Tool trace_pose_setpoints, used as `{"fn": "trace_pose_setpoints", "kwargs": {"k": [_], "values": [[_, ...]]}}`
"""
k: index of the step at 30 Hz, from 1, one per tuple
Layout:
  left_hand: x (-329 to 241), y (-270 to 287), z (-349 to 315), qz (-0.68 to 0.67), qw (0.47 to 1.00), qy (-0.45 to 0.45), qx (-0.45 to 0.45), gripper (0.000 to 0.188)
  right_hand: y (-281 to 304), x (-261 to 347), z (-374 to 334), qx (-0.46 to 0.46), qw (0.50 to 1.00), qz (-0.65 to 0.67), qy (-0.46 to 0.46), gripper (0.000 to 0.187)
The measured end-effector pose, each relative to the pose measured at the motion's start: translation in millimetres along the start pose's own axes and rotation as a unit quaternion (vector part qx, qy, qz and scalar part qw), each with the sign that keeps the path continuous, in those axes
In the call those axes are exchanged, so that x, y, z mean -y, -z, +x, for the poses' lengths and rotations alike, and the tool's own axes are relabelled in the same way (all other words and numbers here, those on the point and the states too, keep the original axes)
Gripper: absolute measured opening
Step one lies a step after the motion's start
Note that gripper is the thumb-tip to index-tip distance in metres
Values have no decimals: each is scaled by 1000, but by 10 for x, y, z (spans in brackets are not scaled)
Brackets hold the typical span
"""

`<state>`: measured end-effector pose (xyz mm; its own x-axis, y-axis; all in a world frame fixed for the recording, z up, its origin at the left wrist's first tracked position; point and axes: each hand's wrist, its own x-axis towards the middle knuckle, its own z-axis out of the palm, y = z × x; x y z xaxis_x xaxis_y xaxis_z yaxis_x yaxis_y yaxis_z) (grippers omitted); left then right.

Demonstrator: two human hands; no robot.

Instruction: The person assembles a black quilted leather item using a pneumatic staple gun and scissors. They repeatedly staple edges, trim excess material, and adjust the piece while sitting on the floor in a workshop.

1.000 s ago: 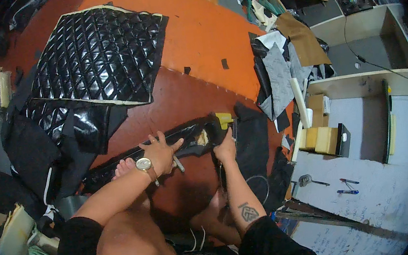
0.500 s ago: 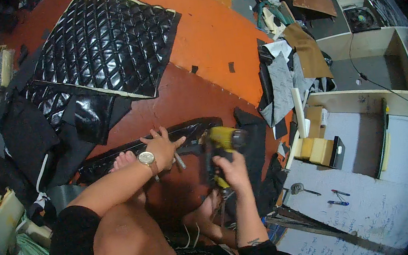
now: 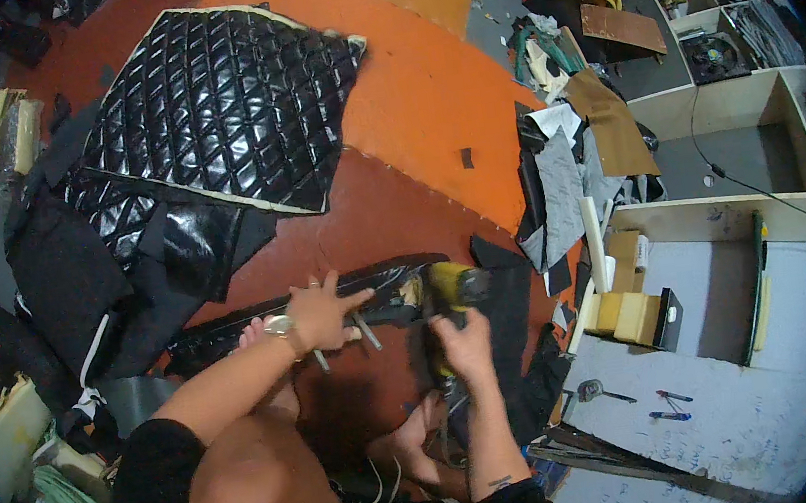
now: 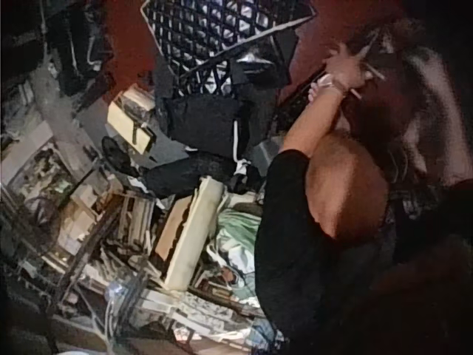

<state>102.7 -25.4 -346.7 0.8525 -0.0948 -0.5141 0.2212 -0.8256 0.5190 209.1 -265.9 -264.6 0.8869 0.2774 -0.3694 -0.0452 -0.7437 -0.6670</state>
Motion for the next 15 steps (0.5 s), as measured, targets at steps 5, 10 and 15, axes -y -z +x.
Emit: {"fn": "trace_pose_setpoints", "kwargs": {"k": [5,10,15], "values": [[917,-21,-453,-268,958,76,-70,79,459,-312,658,-95,967,-227,-65,48],[1282,15,-578,-170,983,68,19,83,-36,-402,1016,-123,936,-307,122,55],[1251,47,-472,-227,969,77,63,92,-187,-280,1092,80,996,-20,-16,85]]}}
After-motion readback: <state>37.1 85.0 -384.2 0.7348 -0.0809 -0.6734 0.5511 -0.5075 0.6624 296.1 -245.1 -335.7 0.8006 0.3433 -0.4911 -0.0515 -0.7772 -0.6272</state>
